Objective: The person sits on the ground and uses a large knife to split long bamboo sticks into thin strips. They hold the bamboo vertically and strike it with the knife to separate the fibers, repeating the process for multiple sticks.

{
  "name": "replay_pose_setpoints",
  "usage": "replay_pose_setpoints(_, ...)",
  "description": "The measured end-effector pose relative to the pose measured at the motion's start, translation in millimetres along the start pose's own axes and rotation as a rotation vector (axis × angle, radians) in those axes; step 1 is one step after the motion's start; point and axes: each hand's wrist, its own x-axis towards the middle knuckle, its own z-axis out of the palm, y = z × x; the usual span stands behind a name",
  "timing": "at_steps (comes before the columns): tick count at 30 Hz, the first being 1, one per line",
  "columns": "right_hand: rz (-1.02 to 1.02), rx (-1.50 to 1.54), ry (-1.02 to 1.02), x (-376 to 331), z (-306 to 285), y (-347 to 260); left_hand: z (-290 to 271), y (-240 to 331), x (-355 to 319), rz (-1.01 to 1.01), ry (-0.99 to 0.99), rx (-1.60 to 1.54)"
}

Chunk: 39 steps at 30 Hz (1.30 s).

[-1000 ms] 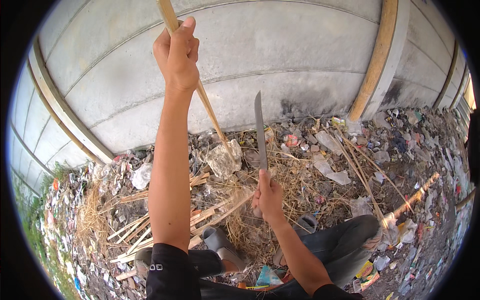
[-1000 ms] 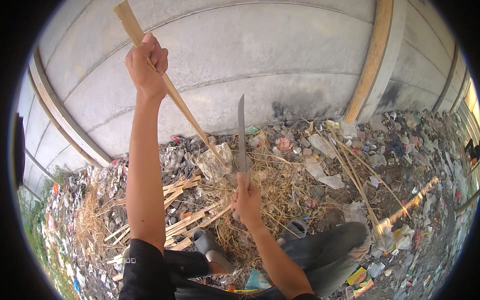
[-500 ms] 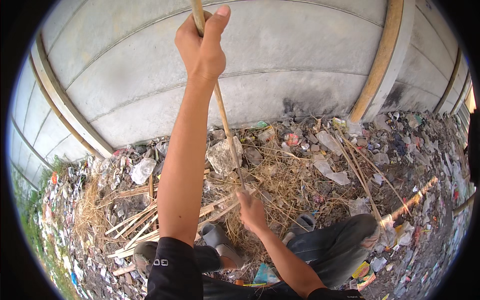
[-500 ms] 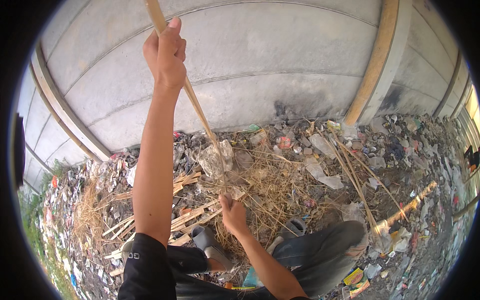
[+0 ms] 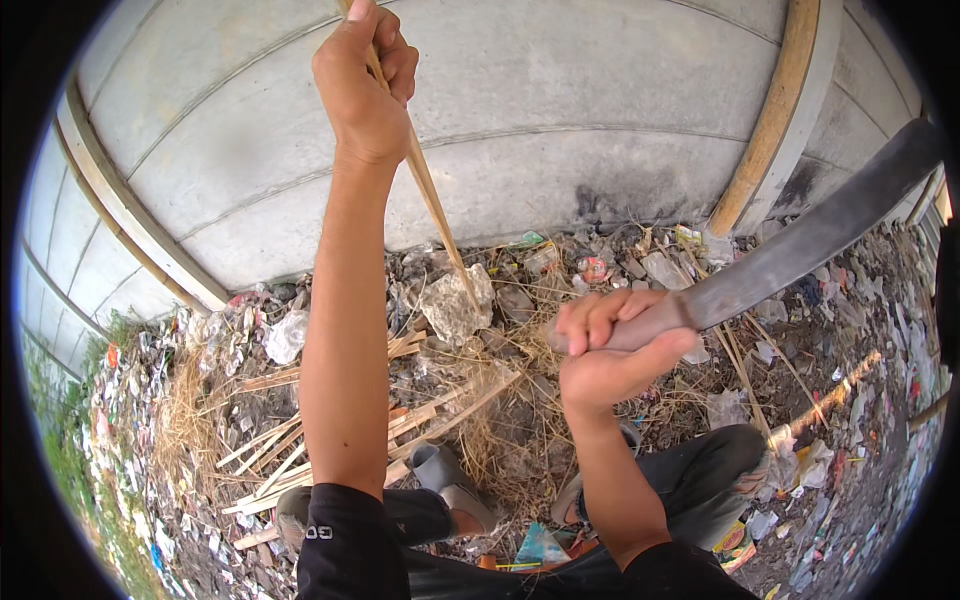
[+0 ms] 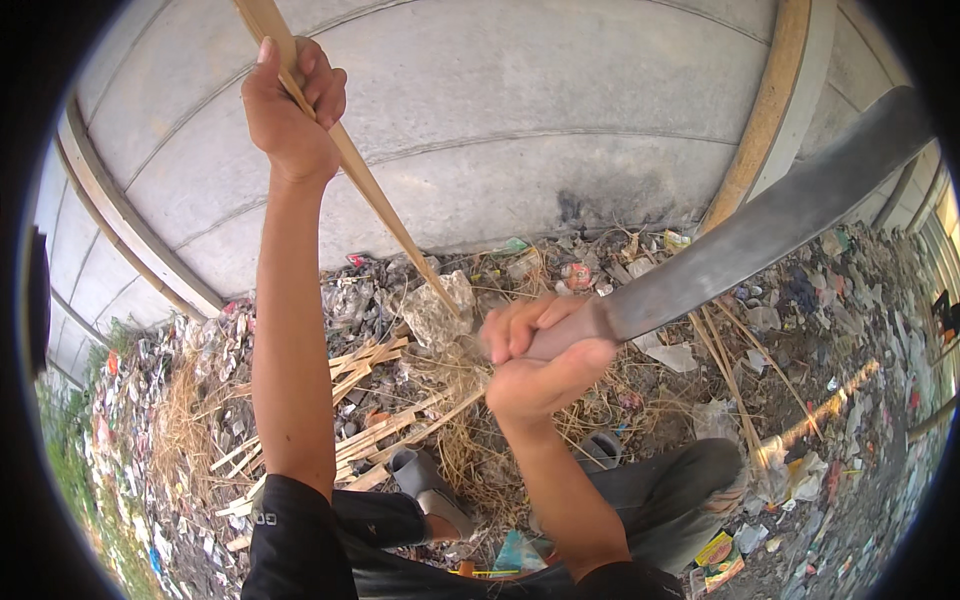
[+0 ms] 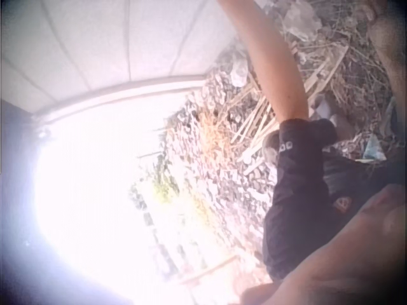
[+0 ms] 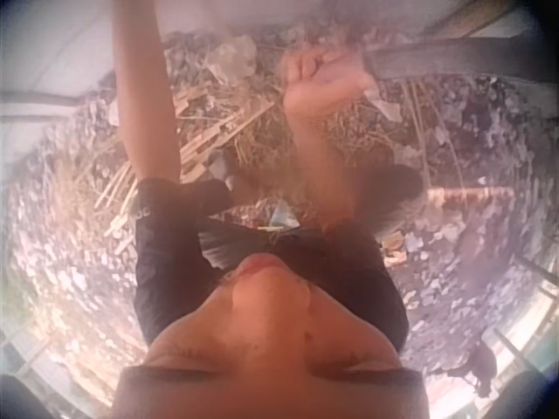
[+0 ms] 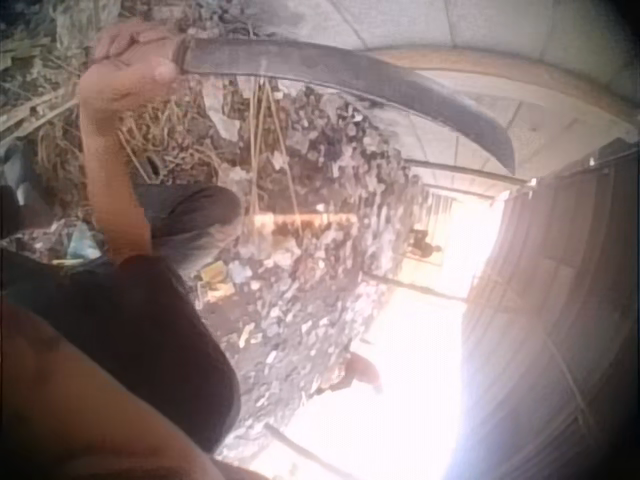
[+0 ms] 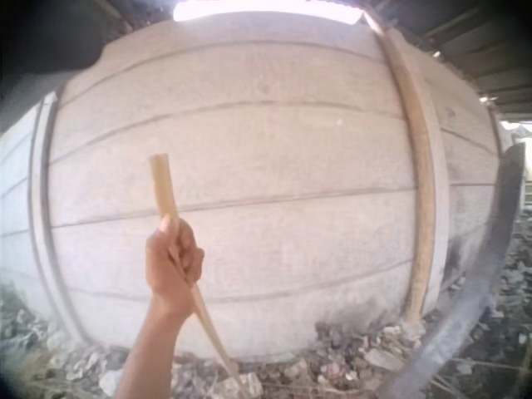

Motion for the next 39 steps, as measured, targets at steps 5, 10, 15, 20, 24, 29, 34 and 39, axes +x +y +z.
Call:
replay_pose_setpoints(5,1.176,-0.383,-0.141,-108.0,-107.7,74.6,3.5,5.2,-3.9,0.056,0.049,0.143)
replay_pose_setpoints(10,0.694,-0.341,-0.034,28.8,-35.5,-2.0,-15.3,6.0,-5.8,0.029,0.043,0.028)
replay_pose_setpoints(15,0.153,-0.132,-0.012,45.0,15.8,-41.6,-5.5,2.3,-5.5,0.014,0.017,0.023)
replay_pose_setpoints(20,0.869,-0.515,-0.341,-119.3,-92.0,56.2,12.9,4.0,-5.6,-0.025,-0.062,-0.012)
replay_pose_setpoints(24,1.027,-0.394,-0.016,-59.7,-89.5,42.3,-3.0,8.8,-10.8,0.083,-0.014,0.029)
replay_pose_setpoints(29,0.419,-0.234,0.009,39.7,-9.2,-38.1,-5.6,4.9,-8.4,0.023,0.016,0.068)
replay_pose_setpoints(34,0.098,-0.034,-0.078,-30.5,-10.3,8.1,9.1,-1.1,-5.5,0.005,-0.031,0.052)
replay_pose_setpoints(39,1.288,-0.668,-0.180,-160.1,-145.9,97.0,1.1,-3.5,-7.0,0.022,-0.031,0.106)
